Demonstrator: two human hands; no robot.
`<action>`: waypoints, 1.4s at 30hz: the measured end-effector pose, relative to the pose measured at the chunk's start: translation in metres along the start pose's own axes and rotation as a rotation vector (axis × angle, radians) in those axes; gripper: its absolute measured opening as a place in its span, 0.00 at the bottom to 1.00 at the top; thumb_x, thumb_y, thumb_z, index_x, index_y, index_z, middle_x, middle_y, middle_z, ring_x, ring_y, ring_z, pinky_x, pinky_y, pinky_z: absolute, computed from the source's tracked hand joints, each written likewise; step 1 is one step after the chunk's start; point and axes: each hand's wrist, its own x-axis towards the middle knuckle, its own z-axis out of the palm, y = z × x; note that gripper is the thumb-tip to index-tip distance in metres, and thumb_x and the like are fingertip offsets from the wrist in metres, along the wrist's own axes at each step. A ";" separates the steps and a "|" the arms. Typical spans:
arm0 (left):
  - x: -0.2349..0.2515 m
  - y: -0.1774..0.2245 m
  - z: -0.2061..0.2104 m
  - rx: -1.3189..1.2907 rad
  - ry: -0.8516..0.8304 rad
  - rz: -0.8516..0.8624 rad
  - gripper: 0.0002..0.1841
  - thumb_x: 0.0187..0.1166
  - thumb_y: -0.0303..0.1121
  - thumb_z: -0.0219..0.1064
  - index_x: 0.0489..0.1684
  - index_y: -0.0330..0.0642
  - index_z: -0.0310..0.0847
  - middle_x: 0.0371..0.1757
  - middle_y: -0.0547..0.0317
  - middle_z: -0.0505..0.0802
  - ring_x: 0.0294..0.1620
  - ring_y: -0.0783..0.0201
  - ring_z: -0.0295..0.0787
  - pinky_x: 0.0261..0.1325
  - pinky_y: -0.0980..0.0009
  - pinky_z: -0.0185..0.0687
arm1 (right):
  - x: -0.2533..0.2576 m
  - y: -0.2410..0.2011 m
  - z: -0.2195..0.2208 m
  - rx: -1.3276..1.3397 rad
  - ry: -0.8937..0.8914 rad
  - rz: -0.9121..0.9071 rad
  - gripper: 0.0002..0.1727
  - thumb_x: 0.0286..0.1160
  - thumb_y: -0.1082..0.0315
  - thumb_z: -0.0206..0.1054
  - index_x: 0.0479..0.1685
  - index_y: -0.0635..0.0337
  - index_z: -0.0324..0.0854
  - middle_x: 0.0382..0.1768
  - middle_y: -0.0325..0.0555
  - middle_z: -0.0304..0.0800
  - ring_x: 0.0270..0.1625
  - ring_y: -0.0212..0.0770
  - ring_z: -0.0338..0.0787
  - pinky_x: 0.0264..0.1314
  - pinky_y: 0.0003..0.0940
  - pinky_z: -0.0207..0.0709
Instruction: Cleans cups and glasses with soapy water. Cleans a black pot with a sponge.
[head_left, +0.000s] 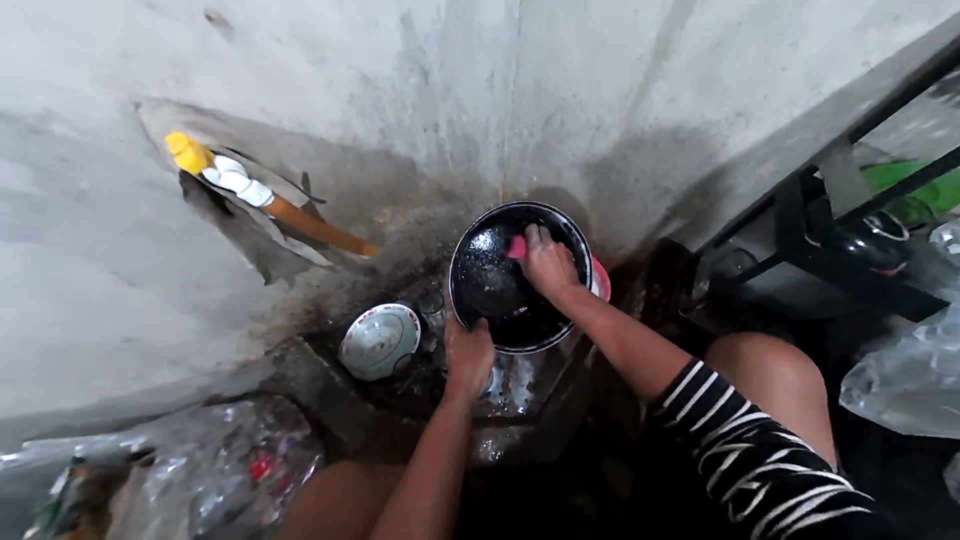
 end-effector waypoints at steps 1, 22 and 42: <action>0.000 -0.002 0.001 0.001 -0.012 0.005 0.34 0.85 0.26 0.61 0.91 0.39 0.53 0.81 0.42 0.77 0.80 0.57 0.76 0.80 0.59 0.74 | -0.004 -0.006 0.003 0.083 0.010 -0.057 0.30 0.70 0.64 0.77 0.73 0.60 0.75 0.65 0.64 0.83 0.42 0.62 0.93 0.40 0.61 0.89; -0.013 -0.008 0.018 0.193 -0.058 0.102 0.36 0.80 0.27 0.63 0.92 0.48 0.57 0.77 0.44 0.83 0.78 0.55 0.79 0.80 0.54 0.72 | -0.009 0.006 0.005 -0.031 -0.035 -0.155 0.16 0.74 0.70 0.69 0.60 0.62 0.87 0.57 0.59 0.91 0.51 0.60 0.94 0.54 0.59 0.89; -0.016 -0.027 0.021 0.276 0.048 0.323 0.44 0.75 0.20 0.62 0.96 0.51 0.48 0.92 0.50 0.65 0.83 0.53 0.75 0.80 0.51 0.74 | -0.043 0.014 0.036 0.245 -0.199 0.087 0.18 0.80 0.62 0.68 0.64 0.59 0.86 0.55 0.57 0.94 0.58 0.60 0.93 0.62 0.62 0.85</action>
